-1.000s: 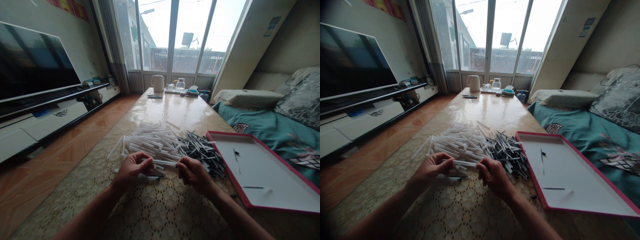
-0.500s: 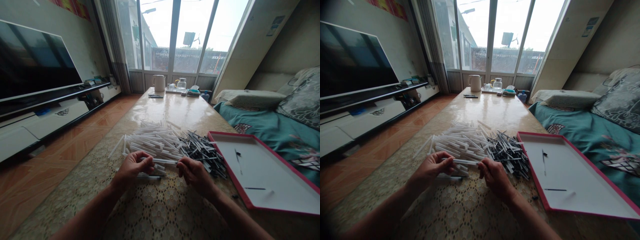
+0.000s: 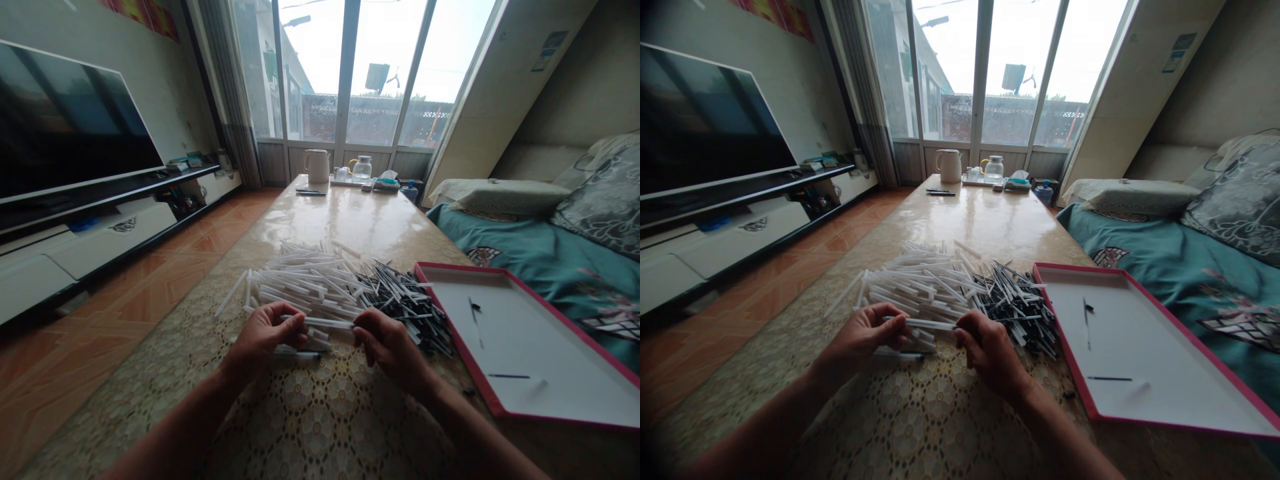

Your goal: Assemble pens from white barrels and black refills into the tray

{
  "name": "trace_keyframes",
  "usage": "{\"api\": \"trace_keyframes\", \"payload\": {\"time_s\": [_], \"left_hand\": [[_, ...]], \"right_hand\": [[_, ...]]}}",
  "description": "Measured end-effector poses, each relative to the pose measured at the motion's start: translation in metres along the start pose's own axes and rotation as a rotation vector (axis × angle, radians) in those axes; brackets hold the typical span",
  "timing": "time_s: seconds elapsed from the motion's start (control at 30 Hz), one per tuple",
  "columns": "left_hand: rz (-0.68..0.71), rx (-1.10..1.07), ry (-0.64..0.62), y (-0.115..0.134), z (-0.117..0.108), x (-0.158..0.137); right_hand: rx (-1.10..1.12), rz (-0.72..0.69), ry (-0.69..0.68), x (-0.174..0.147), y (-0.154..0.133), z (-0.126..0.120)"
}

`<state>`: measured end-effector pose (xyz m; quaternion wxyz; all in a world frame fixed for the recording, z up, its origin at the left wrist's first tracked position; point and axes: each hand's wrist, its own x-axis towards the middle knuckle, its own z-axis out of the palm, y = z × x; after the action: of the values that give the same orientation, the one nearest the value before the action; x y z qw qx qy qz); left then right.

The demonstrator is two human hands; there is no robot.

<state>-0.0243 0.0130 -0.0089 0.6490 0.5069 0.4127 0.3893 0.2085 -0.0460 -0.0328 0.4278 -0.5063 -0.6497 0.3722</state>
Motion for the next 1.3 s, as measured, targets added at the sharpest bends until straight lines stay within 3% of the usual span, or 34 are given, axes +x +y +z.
{"api": "trace_keyframes", "payload": {"time_s": [0.23,0.47,1.03,1.2,1.3], "left_hand": [[-0.006,0.009,-0.005,0.002,0.002,-0.002],[0.009,0.005,0.003,0.001,0.001,-0.001],[0.005,0.005,0.006,0.002,0.002,-0.001],[0.021,-0.006,0.038,0.000,-0.002,0.001],[0.020,-0.015,0.018,0.000,-0.002,0.001]], "right_hand": [[-0.058,-0.005,-0.029,0.000,0.004,0.002],[0.052,0.065,-0.039,0.001,0.005,0.003],[0.120,0.077,-0.024,0.000,0.003,0.005],[0.303,0.135,0.055,0.002,-0.002,0.006],[0.408,0.161,0.014,0.004,-0.005,0.005]]}}
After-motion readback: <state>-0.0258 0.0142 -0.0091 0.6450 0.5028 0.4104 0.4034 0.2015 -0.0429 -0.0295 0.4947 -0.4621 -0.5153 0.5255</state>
